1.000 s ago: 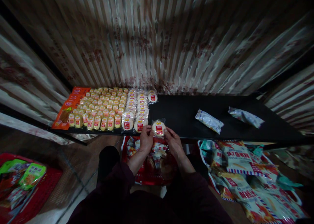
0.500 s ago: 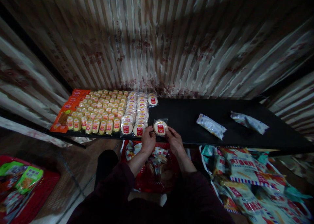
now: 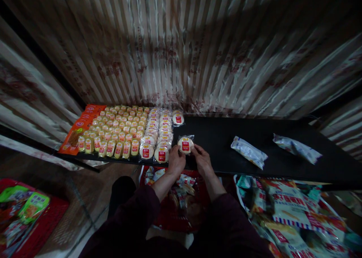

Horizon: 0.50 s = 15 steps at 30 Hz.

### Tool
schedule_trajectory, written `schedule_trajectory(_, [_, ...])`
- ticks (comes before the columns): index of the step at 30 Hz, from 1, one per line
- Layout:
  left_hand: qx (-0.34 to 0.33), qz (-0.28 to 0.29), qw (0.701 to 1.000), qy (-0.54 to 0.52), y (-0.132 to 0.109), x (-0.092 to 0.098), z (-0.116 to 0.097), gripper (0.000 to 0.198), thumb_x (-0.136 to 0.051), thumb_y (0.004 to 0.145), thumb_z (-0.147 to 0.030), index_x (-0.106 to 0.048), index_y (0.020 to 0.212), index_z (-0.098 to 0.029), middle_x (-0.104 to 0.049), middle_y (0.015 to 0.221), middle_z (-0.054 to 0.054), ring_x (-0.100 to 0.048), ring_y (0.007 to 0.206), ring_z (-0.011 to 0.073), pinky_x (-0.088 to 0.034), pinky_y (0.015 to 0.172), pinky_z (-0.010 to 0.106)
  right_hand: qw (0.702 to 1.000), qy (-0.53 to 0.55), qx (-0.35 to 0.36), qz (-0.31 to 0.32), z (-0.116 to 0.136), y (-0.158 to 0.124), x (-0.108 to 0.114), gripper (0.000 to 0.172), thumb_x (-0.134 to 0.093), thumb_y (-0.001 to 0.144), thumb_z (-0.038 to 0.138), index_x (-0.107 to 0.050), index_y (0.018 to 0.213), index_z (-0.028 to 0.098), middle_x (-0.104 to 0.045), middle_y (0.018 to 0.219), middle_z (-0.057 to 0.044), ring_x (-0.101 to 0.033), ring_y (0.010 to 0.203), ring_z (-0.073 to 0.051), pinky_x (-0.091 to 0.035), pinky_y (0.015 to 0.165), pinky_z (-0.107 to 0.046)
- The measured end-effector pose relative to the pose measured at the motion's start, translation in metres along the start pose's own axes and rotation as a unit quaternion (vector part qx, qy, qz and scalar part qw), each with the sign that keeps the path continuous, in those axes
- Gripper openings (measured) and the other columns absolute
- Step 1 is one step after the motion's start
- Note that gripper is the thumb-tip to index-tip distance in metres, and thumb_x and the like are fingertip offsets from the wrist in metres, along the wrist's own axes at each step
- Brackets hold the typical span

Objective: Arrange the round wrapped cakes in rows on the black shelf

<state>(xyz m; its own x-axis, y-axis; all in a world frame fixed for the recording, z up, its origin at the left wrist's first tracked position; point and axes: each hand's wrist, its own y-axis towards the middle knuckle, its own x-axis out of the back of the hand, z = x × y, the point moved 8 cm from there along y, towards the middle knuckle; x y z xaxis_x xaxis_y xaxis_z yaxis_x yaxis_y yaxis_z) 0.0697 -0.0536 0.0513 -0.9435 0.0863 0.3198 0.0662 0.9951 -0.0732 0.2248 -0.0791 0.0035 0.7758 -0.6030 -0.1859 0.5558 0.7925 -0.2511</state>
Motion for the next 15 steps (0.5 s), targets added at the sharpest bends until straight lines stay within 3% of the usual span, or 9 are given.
schedule_trajectory(6, [0.027, -0.001, 1.000, 0.005, 0.007, -0.008, 0.003, 0.039, -0.055, 0.070, -0.005, -0.062, 0.106, -0.016, -0.053, 0.131, 0.012, -0.041, 0.129, 0.0244, -0.024, 0.112, 0.039, 1.000, -0.001, -0.008, -0.006, 0.000, 0.016, -0.005, 0.040, -0.077, 0.052, 0.037, -0.070, 0.088, 0.019, -0.070, 0.078, 0.000, -0.062, 0.068, -0.016, -0.051, 0.063, -0.027])
schedule_trajectory(15, [0.027, 0.011, 0.999, -0.015, 0.019, -0.020, 0.005, 0.049, -0.053, 0.070, -0.008, -0.056, 0.118, -0.016, -0.044, 0.141, 0.012, -0.035, 0.134, 0.0250, -0.023, 0.113, 0.039, 1.000, -0.021, -0.008, 0.014, 0.000, 0.035, -0.010, 0.039, -0.076, 0.055, 0.037, -0.069, 0.089, 0.021, -0.071, 0.077, 0.000, -0.062, 0.067, -0.016, -0.050, 0.064, -0.028])
